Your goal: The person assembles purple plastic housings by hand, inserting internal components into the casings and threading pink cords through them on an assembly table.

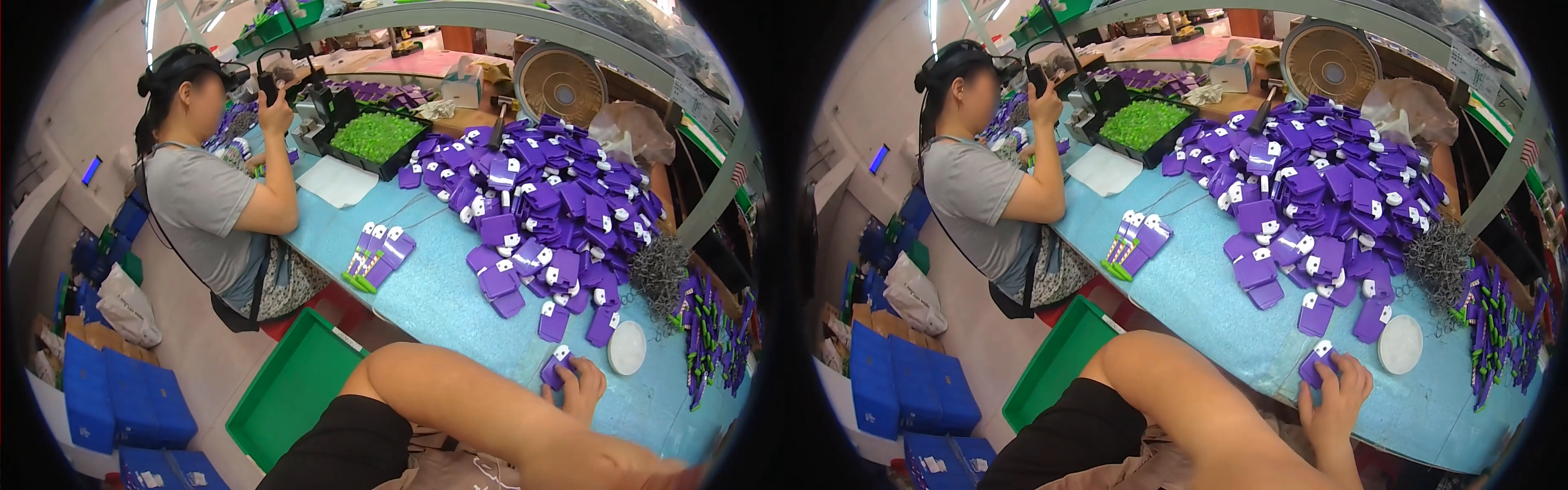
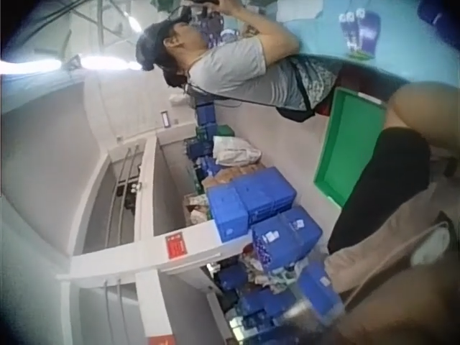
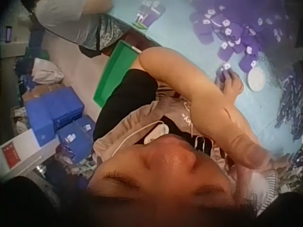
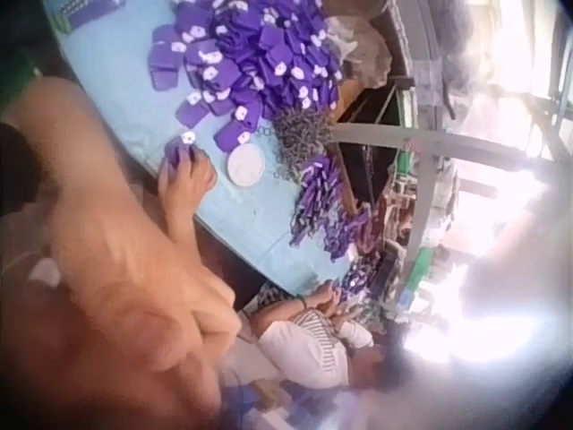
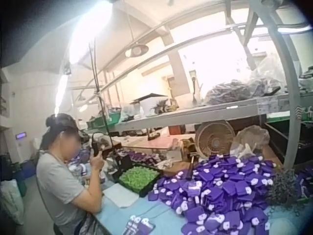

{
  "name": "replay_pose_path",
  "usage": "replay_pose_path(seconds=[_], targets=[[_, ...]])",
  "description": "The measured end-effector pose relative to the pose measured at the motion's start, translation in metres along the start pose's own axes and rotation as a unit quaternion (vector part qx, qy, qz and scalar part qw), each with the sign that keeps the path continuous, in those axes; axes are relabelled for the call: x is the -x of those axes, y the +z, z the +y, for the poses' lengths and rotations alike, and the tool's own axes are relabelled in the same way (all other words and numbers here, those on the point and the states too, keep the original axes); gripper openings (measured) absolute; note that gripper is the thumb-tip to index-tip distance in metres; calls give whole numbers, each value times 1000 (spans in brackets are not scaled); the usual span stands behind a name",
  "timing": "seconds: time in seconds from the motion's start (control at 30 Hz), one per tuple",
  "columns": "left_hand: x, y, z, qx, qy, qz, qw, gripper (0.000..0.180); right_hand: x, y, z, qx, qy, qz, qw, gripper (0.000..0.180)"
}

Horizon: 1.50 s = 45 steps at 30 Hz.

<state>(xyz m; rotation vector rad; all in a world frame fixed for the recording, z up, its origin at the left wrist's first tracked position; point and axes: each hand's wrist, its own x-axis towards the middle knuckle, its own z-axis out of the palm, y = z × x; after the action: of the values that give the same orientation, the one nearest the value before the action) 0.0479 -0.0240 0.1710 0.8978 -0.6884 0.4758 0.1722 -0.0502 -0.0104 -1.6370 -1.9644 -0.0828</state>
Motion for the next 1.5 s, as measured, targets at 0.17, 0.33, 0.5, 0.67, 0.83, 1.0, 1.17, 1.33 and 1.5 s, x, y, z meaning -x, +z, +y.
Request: replay_pose_path(seconds=[0.17,0.33,0.5,0.67,0.83,1.0,1.17,1.33,1.5], targets=[[62,-35,-26,-397,-45,2,917,49,-2,4,-2,-23,-11,-1,1000,38],[69,-55,6,-600,-49,110,791,14,-1,-9,-5,-76,-20,53,995,34],[40,-53,37,-807,-157,12,570,24,-11,16,-7,-62,-18,31,997,38],[-8,-10,60,-843,-165,-120,498,33,2,2,10,-52,7,-23,998,45],[35,-15,77,-898,-124,-63,417,20,-8,-2,5,-50,25,-38,998,40],[103,-61,57,-800,-284,72,524,42,1,-7,9,-140,43,-55,988,42],[153,-65,-14,-403,-376,330,766,83,2,-27,-6,-369,35,-51,927,41],[173,-73,-55,-326,-237,472,784,67,-5,-24,-11,-363,59,-127,921,35],[174,-77,-50,-264,-251,499,786,62,-17,-22,-21,-318,69,-59,944,26]])
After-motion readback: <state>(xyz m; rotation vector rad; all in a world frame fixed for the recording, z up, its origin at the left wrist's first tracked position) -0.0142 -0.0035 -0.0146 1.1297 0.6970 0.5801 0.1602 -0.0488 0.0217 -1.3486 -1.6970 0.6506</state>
